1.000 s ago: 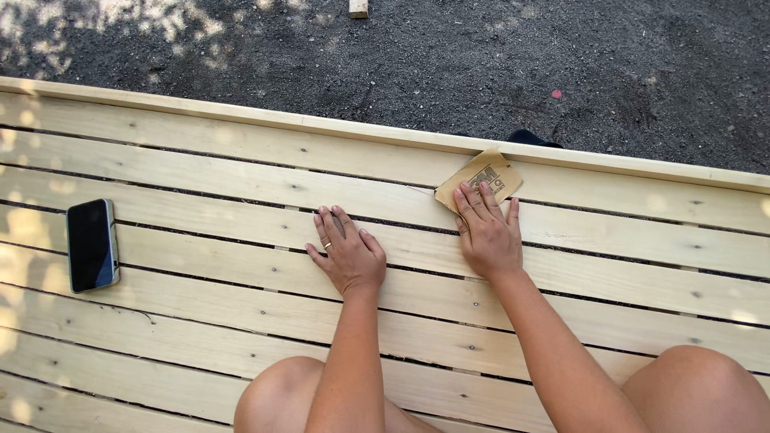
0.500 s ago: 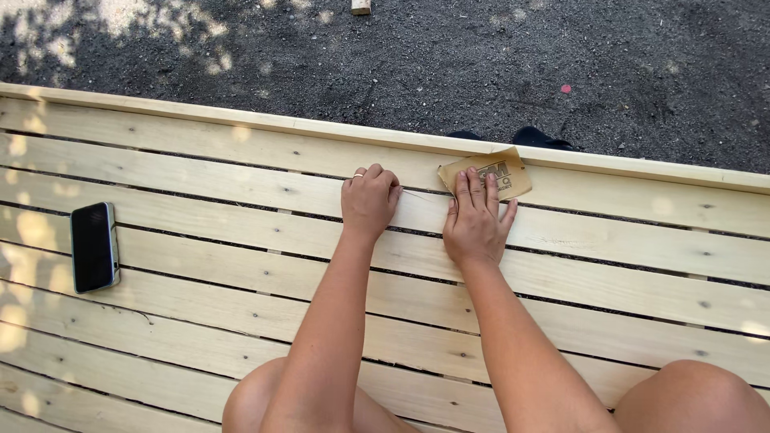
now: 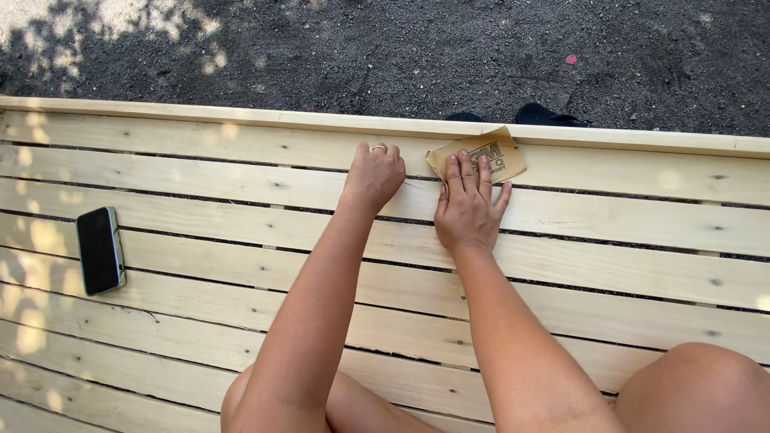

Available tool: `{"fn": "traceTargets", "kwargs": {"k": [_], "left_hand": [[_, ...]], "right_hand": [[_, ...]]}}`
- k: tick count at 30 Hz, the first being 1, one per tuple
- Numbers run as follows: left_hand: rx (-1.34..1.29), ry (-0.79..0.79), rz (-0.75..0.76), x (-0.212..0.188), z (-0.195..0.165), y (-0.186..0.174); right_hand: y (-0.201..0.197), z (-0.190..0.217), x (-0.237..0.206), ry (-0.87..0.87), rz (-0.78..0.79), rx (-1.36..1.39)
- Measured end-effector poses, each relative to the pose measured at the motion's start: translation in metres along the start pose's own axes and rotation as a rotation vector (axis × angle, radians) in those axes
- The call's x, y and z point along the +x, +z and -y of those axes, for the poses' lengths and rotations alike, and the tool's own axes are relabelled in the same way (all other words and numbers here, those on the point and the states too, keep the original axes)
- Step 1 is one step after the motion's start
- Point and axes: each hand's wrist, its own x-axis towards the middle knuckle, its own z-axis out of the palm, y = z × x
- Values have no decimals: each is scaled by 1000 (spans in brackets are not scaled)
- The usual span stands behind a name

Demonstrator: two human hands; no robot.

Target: The person sits on a large wooden slatted frame outdoors and sands its slats and edge rail by hand using a sheet of sandpaper, rubbing along the wood. They occasionally set the sandpaper down, pick up a flat black scraper blade to scrape a slat, then resume sanding different sections of the frame.

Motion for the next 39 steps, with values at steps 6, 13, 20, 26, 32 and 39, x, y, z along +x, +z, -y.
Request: {"fn": "traceTargets", "kwargs": {"k": [6,13,20,26,32,39], "left_hand": [[-108,-123,178,5,-2,-6],[-25,-23,96,1,-1,-5],[-186,-351,71,-18,27,9],[-361,-433,-36,-48,43,20],[-515,-306,-194,-38,15,24],[-499,-289,-202,-41,14,21]], "right_hand": [[-3,1,-1,9,6,-11],[-4,-1,-1,13,14,-5],[0,-1,-1,14,7,-9],[3,-3,-1,11,1,-12],[5,-4,-2,5,-11,-8],[3,-1,-2,23,12,-11]]}}
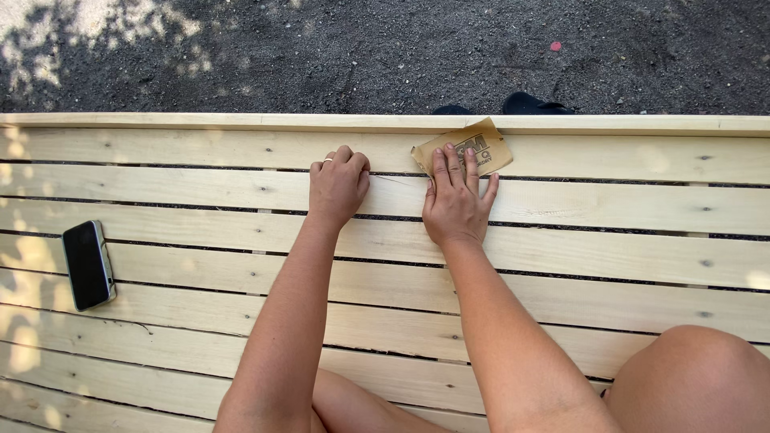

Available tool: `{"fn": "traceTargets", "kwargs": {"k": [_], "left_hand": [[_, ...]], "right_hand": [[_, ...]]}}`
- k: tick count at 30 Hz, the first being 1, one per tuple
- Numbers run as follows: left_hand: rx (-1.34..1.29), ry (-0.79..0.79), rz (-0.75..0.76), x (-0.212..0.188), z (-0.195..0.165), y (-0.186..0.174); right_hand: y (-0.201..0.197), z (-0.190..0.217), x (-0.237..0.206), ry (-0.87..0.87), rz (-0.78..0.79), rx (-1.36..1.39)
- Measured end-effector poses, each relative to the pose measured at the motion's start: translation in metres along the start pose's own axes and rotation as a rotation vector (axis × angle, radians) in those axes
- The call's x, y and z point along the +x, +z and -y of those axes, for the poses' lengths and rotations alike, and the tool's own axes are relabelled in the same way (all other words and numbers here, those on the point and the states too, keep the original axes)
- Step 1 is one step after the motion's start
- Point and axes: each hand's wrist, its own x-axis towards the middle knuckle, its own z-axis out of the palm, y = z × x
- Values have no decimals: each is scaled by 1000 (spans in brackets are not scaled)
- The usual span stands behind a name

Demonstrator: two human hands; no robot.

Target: The person sits on a large wooden slatted frame outdoors and sands its slats and edge rail by hand using a sheet of sandpaper, rubbing along the wood. They occasionally set the sandpaper down, pick up a flat black scraper blade to scrape a slat, then resume sanding different sections of the frame.

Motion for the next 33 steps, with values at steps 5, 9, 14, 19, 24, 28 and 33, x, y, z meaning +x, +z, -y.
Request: {"fn": "traceTargets", "kwargs": {"k": [5,9,14,19,24,28,33], "left_hand": [[85,4,-101,-11,-5,0],[-122,-193,-123,-12,-11,9],[-205,-387,-160,-35,-28,16],[-96,-649,-21,-93,-50,12],[-96,-797,9,-97,-54,5],[-96,-811,-33,-87,-54,-1],[-147,-846,91,-89,-54,-9]], "right_hand": [[-1,2,2,12,31,-11],[0,3,0,3,11,-17],[2,2,0,7,22,-27],[0,3,5,-2,27,-44],[-13,3,-3,-101,28,-54],[-19,43,1,-445,110,60],[-7,145,24,-560,264,80]]}}
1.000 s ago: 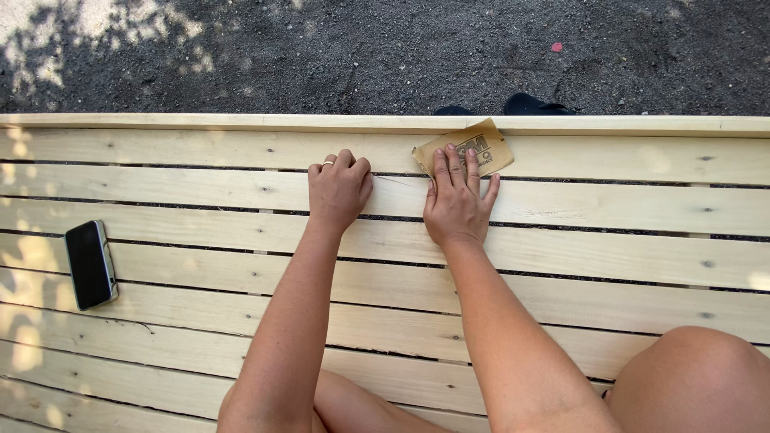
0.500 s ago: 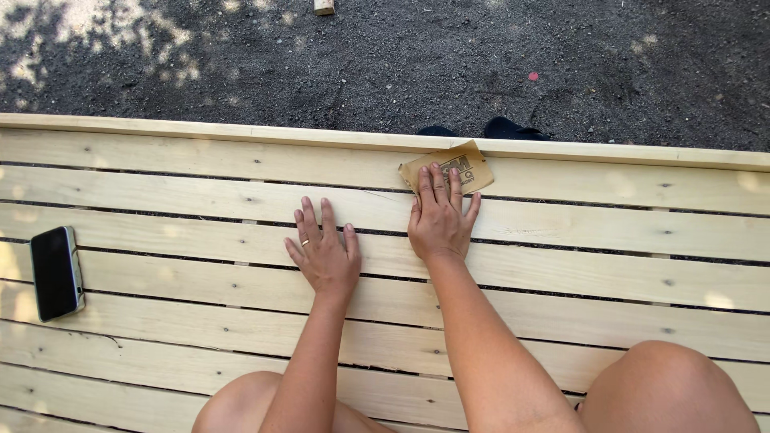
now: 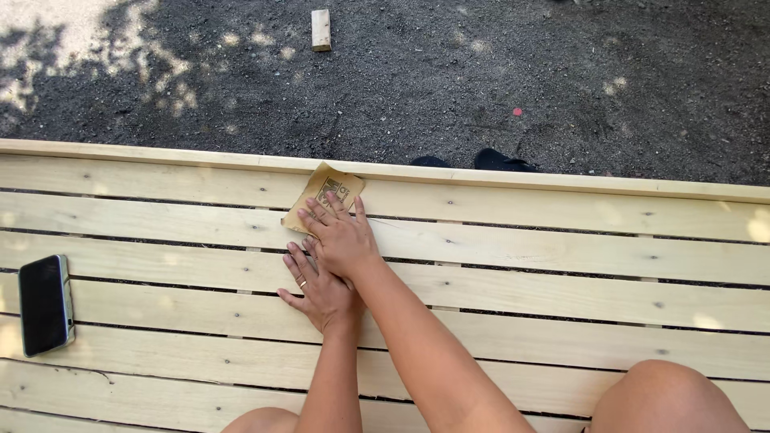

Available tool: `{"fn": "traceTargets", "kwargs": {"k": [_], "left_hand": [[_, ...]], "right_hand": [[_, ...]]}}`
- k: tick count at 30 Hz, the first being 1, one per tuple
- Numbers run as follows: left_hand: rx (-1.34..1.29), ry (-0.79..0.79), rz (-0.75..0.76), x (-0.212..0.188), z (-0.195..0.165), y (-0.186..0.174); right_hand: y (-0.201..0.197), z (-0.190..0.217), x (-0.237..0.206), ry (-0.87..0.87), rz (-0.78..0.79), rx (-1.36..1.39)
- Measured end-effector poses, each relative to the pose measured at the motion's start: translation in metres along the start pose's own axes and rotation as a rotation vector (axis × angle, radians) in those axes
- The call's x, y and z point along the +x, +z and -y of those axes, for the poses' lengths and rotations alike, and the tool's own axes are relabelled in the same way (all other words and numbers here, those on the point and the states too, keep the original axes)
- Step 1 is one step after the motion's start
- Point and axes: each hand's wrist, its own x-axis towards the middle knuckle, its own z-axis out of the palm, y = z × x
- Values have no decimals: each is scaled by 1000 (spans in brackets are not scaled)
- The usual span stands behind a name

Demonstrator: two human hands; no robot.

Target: The person sits on a large wooden slatted frame outdoors and sands its slats and edge rail by hand using a sheet of sandpaper, rubbing along the wood. They occasionally set the sandpaper down, pick up a flat black scraper blade to scrape a slat, then resume sanding different sections of the frame.

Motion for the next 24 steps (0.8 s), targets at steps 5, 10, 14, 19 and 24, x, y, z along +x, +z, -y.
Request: {"fn": "traceTargets", "kwargs": {"k": [5,10,14,19,24], "left_hand": [[-43,42,-98,1,-1,1],[-8,38,-120,-1,5,10],[-13,39,-131,4,5,15],[-24,19,-120,5,4,13],[-3,21,-80,7,2,7]], "right_hand": [[-11,-25,-24,-22,28,1],[-50,-122,-122,116,52,-161],[-51,-142,-147,228,52,-253],[-13,-80,-69,95,111,-119],[1,-26,7,43,87,-83]]}}
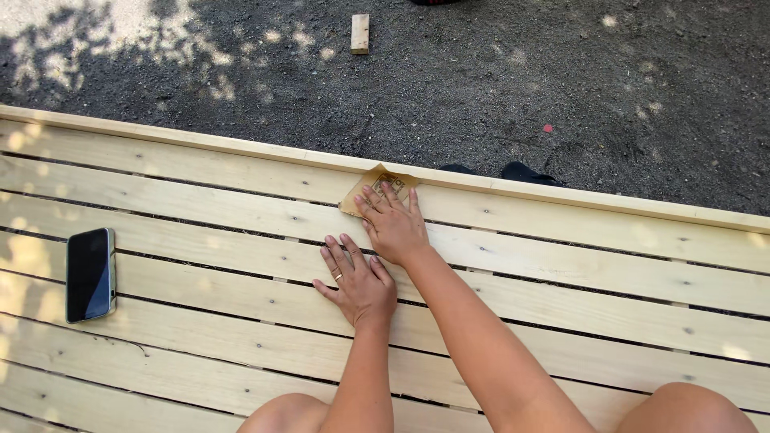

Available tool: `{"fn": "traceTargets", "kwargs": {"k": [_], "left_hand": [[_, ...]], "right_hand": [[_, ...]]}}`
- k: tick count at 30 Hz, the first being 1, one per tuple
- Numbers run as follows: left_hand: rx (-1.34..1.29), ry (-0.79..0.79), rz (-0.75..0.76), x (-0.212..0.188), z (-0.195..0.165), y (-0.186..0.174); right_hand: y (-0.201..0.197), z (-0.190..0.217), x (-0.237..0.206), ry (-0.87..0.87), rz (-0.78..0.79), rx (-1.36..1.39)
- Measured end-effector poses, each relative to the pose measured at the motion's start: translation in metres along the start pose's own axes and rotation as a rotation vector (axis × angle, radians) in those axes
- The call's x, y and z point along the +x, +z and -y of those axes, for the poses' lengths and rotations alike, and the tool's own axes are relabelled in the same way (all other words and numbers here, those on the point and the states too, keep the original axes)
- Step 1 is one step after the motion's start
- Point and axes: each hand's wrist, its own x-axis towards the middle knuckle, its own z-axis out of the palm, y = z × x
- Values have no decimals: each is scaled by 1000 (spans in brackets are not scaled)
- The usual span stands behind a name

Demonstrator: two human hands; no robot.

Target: The person sits on a large wooden slatted frame outdoors and sands its slats and edge rail by hand using a sheet of sandpaper, rubbing along the wood. They occasionally set the sandpaper down, pick up a flat black scraper blade to scrape a slat, then resume sanding different sections of the frame.

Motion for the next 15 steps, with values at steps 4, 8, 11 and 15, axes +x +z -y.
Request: {"fn": "traceTargets", "kwargs": {"k": [4,8,11,15], "left_hand": [[2,-2,-7,0,0,1],[-21,12,-17,-2,2,2],[-14,14,-24,-5,2,2],[11,14,-37,-4,1,1]], "right_hand": [[2,-59,-42,62,87,-10],[-21,-192,-160,316,-40,-71],[-55,-275,-239,627,-161,-78],[-59,-292,-237,879,-208,-53]]}}
